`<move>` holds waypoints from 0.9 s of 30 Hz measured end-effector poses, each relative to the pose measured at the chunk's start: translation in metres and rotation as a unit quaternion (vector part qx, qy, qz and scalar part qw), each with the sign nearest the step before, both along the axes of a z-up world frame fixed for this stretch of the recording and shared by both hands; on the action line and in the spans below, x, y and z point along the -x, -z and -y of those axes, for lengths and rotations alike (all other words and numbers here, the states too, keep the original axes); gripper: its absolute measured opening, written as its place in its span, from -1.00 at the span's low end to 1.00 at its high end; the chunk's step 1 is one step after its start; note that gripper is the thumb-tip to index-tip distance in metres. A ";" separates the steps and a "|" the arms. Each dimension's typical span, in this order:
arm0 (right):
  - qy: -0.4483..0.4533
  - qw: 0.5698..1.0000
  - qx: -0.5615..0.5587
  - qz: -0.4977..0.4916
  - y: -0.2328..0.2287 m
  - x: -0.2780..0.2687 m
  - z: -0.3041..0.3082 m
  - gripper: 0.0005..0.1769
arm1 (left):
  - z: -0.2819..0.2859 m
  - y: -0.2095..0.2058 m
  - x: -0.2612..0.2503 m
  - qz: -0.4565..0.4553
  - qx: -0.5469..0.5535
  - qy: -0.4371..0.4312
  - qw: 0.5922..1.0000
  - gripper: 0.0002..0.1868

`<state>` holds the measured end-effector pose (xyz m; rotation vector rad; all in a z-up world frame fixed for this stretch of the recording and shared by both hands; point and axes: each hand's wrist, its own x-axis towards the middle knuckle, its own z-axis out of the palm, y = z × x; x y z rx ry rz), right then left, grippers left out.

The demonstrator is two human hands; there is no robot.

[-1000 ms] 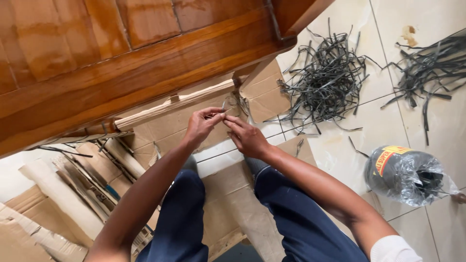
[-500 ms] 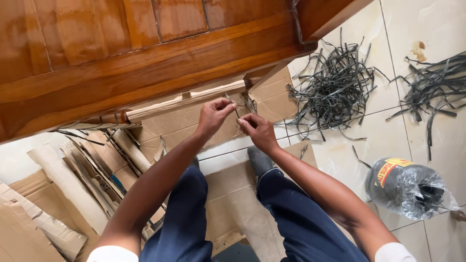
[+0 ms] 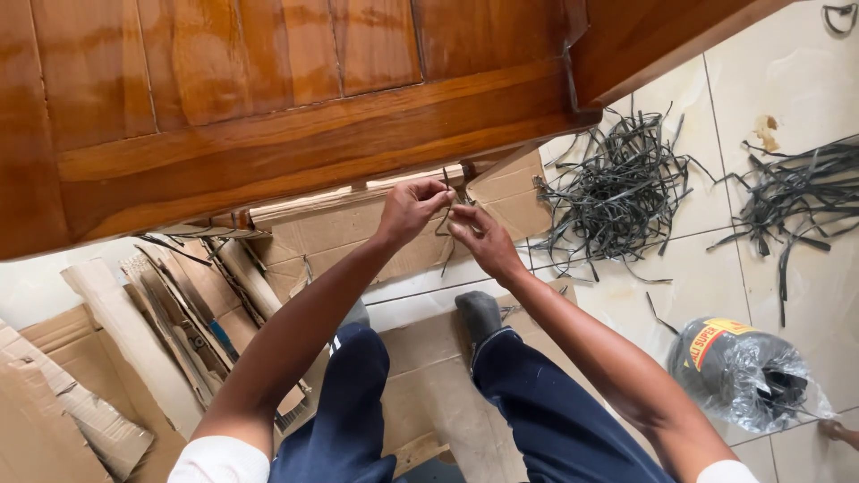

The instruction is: Wrapping the legs of a wooden chair with cardboard and securing them with plastic ties.

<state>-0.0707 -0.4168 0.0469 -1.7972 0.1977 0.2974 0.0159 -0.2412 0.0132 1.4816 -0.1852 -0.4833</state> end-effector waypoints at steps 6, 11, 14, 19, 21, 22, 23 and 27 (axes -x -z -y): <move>0.041 0.982 -0.183 -0.026 0.039 -0.013 0.004 -0.75 | 0.002 -0.014 -0.008 0.022 -0.064 -0.022 0.997 -0.80; 0.056 0.970 -0.211 -0.103 0.061 -0.013 0.005 -0.81 | -0.008 -0.012 -0.016 0.139 -0.185 -0.055 0.971 -0.69; 0.056 0.962 -0.186 -0.194 0.081 -0.007 0.008 -0.83 | -0.010 0.007 -0.026 0.197 -0.312 0.003 0.929 -0.61; 0.091 0.941 -0.118 -0.303 0.122 -0.007 0.010 -0.88 | -0.016 0.013 -0.032 0.289 -0.477 0.129 0.820 -0.47; 0.140 0.943 -0.150 -0.263 0.132 -0.014 0.007 -0.89 | -0.014 0.022 -0.036 0.229 -0.495 0.169 0.821 -0.63; 0.138 0.943 -0.149 -0.263 0.130 -0.022 0.004 -0.89 | -0.014 0.039 -0.040 0.228 -0.495 0.167 0.822 -0.63; 0.161 0.945 -0.170 -0.229 0.129 -0.029 0.001 -0.90 | -0.014 0.056 -0.043 0.223 -0.497 0.177 0.819 -0.65; 0.207 0.941 -0.224 -0.147 0.119 -0.056 -0.010 -0.83 | -0.012 0.035 -0.046 0.169 -0.504 0.197 0.824 -0.63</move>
